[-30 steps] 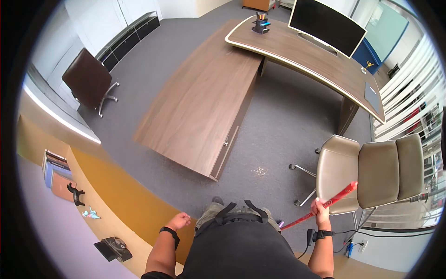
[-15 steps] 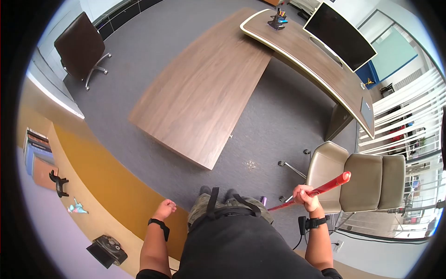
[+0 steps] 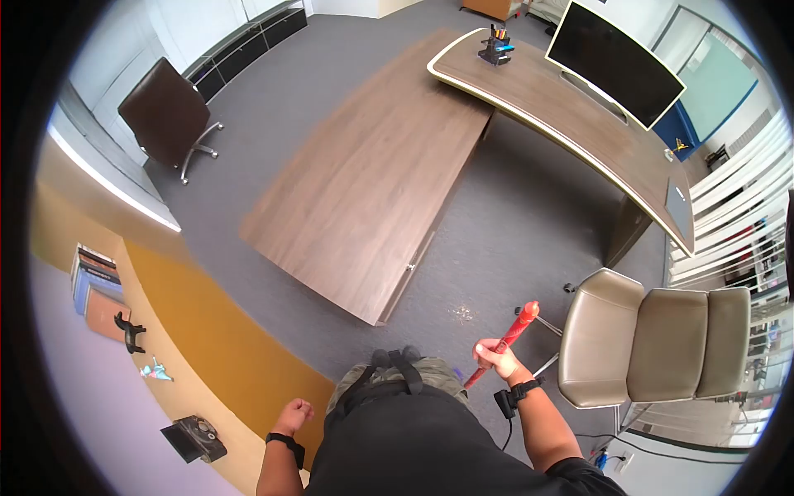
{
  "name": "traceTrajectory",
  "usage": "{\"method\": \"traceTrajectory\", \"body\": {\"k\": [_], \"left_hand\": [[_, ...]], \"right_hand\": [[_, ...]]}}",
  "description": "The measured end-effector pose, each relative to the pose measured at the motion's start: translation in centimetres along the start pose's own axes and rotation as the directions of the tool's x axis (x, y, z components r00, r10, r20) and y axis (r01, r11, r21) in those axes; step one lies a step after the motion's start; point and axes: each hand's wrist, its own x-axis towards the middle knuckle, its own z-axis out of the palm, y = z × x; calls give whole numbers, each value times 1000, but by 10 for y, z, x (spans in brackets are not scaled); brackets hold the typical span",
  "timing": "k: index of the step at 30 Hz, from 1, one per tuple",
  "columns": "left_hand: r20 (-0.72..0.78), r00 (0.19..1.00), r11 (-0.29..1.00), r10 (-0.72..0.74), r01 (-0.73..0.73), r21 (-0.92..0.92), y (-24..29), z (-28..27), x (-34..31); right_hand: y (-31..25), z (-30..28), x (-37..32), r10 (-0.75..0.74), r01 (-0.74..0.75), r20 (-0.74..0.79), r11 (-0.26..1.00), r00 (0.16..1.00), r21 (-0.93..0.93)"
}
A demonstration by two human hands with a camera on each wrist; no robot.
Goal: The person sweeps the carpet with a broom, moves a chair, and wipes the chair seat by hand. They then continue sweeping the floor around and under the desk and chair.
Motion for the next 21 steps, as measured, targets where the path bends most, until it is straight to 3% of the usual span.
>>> {"method": "traceTrajectory", "body": {"k": [2, 4, 7, 10, 11, 13, 17, 19, 21], "left_hand": [[-57, 998, 1000, -17, 17, -5, 4, 1, -14], [-72, 996, 996, 54, -48, 78, 12, 1, -23], [-71, 992, 994, 102, -98, 47, 21, 7, -31], [-102, 992, 997, 76, -79, -26, 11, 16, -29], [-156, 986, 995, 67, -78, -65, 9, 18, -31], [-114, 991, 991, 75, -61, 121, 14, 19, -31], [-211, 970, 990, 120, -133, -48, 2, 29, -34], [-193, 972, 991, 134, -132, 21, -2, 32, -40], [-237, 966, 993, 106, -114, -22, -8, 34, -45]], "right_hand": [[1, -7, 11, 6, -6, 32, 1000, 999, 5], [0, -8, 23, 4, -6, 62, 1000, 998, 31], [-8, -6, 38, 8, -10, 89, 1000, 996, 22], [-23, 0, 46, -4, 17, 220, 998, 975, -56], [-28, 4, 48, -33, 56, 262, 995, 964, -79], [-42, 14, 53, -57, 99, 350, 990, 935, -105], [-74, 41, 62, -55, 153, 485, 975, 873, -164], [-87, 54, 73, -76, 201, 556, 965, 828, -168], [-102, 65, 82, -38, 202, 598, 957, 800, -209]]}}
